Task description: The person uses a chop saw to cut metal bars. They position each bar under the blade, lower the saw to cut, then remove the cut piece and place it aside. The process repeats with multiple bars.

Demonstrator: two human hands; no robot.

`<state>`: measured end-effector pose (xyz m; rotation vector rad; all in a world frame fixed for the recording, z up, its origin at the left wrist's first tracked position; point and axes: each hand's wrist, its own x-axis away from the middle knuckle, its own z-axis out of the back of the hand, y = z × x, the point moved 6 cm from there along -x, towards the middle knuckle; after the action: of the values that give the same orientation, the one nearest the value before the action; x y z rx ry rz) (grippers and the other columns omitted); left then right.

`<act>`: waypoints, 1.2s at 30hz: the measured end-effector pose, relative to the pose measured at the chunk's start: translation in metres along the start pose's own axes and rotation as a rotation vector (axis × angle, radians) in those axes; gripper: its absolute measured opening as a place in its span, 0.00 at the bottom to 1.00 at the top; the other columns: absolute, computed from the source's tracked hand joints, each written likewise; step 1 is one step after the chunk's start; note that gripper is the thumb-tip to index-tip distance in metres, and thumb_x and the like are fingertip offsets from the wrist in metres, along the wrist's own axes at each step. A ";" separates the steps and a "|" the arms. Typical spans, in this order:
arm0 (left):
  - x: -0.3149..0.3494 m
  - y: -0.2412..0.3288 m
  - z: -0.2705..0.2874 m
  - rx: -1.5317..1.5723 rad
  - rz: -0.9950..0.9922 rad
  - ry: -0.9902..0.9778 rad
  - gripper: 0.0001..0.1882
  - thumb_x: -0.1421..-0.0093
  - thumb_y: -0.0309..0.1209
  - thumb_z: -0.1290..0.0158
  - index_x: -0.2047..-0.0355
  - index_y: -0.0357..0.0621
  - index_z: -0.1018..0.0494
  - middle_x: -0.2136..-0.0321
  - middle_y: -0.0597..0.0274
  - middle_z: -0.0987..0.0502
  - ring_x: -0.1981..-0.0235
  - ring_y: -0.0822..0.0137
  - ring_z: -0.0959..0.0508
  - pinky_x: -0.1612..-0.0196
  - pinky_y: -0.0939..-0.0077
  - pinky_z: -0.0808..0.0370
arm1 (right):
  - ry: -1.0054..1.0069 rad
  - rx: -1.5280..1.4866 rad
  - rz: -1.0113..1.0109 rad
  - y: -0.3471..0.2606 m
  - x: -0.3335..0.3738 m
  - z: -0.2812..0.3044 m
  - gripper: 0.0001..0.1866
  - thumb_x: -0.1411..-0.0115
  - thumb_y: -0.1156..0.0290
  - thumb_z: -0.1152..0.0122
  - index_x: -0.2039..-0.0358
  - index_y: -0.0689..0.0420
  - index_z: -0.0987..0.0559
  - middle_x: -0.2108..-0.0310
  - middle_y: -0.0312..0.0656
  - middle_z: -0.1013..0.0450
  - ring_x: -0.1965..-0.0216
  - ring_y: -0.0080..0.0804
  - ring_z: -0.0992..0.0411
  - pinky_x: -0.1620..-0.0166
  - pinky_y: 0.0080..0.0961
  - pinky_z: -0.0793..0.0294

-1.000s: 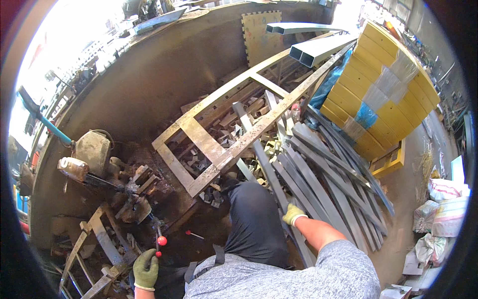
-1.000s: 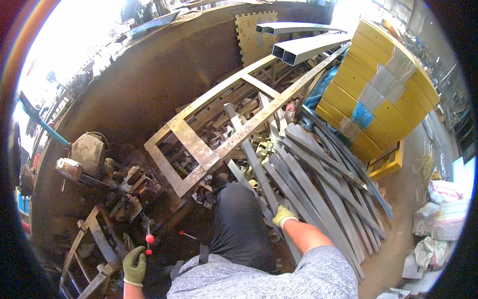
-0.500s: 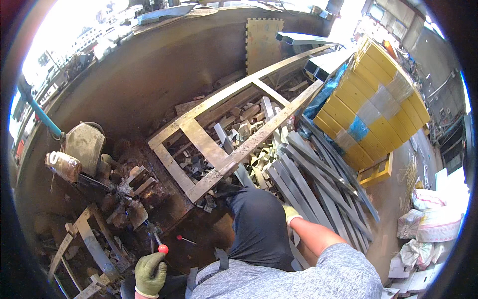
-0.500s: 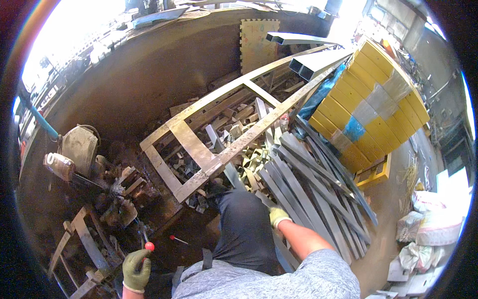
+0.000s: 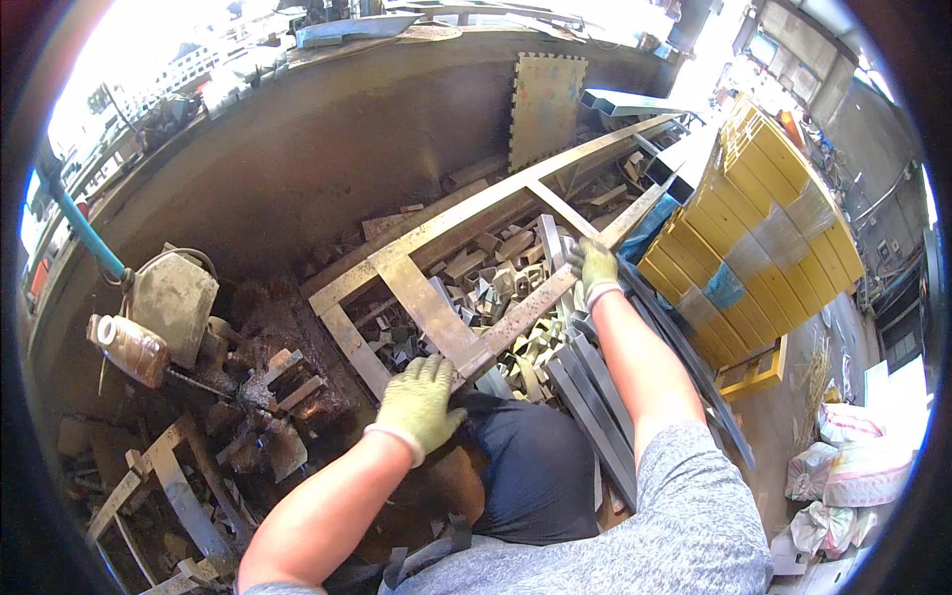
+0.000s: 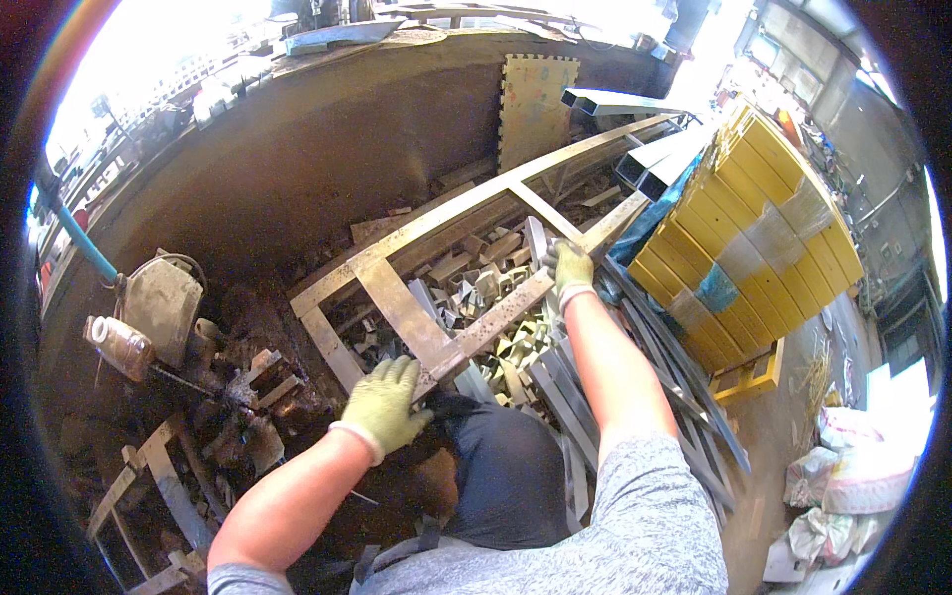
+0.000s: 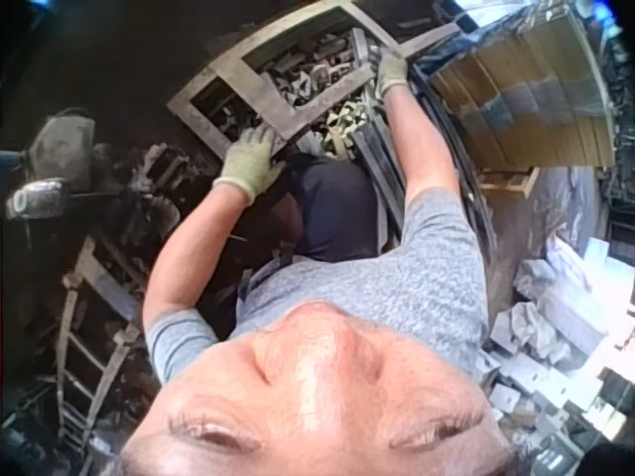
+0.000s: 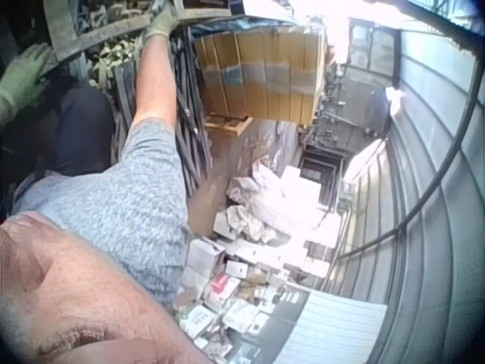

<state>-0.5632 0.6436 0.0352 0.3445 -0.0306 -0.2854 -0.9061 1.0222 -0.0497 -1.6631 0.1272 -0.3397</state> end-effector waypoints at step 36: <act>-0.114 -0.017 -0.101 0.036 -0.205 -0.038 0.51 0.35 0.45 0.27 0.17 0.41 0.34 0.17 0.39 0.33 0.17 0.31 0.35 0.15 0.28 0.41 | 0.370 1.643 0.333 -0.253 -0.266 -0.110 0.39 0.17 0.58 0.50 0.08 0.41 0.40 0.15 0.51 0.30 0.17 0.55 0.28 0.17 0.53 0.28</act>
<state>-0.6690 0.6939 -0.0632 0.3788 -0.0380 -0.4951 -1.2198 1.0237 0.1700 0.0601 0.2887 -0.3263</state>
